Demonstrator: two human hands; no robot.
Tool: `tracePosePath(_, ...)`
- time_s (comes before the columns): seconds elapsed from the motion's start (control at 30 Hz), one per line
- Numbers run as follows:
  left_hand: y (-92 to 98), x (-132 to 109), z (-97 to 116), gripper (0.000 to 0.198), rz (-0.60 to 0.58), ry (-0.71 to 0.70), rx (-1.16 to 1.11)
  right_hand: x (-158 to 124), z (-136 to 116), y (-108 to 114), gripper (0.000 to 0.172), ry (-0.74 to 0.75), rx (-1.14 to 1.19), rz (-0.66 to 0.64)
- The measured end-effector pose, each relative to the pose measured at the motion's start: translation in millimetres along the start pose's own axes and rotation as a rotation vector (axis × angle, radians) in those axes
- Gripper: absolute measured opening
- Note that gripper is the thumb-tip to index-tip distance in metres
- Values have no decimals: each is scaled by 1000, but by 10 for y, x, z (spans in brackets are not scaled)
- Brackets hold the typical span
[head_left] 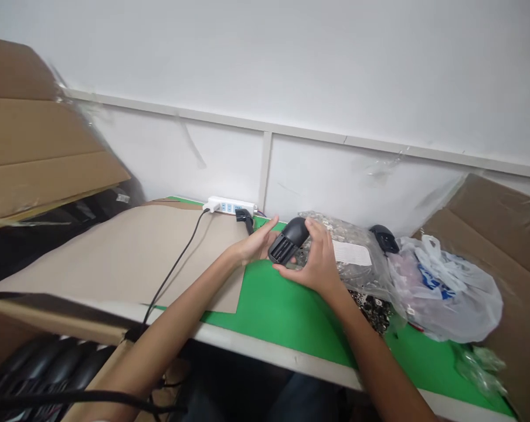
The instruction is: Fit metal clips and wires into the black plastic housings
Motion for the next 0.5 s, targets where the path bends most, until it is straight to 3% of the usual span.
tracePosePath(0.1, 50, -218, 136, 68, 389, -222, 174, -35, -178, -61, 113, 107, -46, -18)
tracePosePath(0.17, -35, -398, 178, 57, 599, -321, 335, -69, -288, -84, 111, 151, -39, -12)
tracePosePath(0.27, -284, -593, 159, 57, 688, -422, 587, -102, -429, -66, 115, 191, 63, 10)
tracePosePath(0.33, -358, -702, 57, 56, 707, -406, 581, -112, -517, -44, 121, 221, 185, -8)
tracePosePath(0.43, -283, -1018, -141, 61, 809, -340, 411, -129, -626, -40, 125, 258, 360, -93)
tracePosePath(0.5, -201, -1406, -249, 67, 902, -298, 382, -146, -659, -38, 123, 273, 422, -126)
Point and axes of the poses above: each hand's wrist, its own x-axis towards the middle knuckle, its own y-axis out of the back of the hand, z = x × y, the point moved 6 cm from there along x, towards the middle knuckle, and after that the axes turned 2 degrees about z, right-handed, at the moved point
